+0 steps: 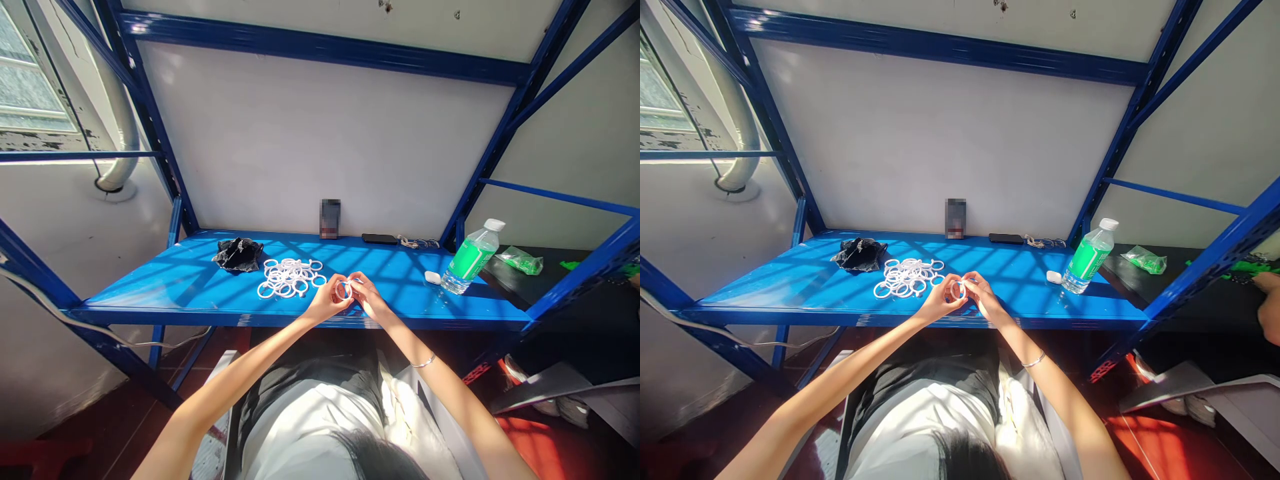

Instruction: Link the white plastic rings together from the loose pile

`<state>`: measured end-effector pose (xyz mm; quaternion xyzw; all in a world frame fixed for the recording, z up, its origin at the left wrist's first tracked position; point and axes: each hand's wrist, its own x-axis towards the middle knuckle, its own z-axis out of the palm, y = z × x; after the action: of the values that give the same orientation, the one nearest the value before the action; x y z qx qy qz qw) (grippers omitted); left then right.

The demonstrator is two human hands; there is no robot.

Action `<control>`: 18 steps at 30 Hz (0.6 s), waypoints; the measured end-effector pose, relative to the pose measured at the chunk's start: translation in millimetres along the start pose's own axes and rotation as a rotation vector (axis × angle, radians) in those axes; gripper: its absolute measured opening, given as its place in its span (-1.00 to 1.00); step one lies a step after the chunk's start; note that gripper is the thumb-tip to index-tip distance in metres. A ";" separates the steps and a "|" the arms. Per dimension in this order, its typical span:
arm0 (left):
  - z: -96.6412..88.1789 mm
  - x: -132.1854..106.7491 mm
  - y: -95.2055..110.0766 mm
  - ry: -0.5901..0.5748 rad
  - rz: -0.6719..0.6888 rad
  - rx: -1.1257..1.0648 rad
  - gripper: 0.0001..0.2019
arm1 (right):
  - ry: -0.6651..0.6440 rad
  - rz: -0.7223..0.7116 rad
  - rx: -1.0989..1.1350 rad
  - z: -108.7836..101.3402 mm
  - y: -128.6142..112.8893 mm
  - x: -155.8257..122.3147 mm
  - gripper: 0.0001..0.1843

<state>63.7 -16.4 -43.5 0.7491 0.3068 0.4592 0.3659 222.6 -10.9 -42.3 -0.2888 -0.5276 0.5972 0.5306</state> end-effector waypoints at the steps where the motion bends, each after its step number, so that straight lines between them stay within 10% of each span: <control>1: 0.1 0.0 -0.5 0.000 0.000 0.001 -0.63 | -0.003 0.000 0.005 -0.5 0.2 0.0 -0.72; 18: 0.7 -0.3 -3.8 -0.010 0.012 -0.004 -0.61 | -0.020 -0.002 0.014 -2.5 0.3 0.6 -0.77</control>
<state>63.8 -14.7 -47.1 0.7524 0.2999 0.4582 0.3661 224.6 -9.4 -43.1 -0.2785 -0.5290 0.6035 0.5277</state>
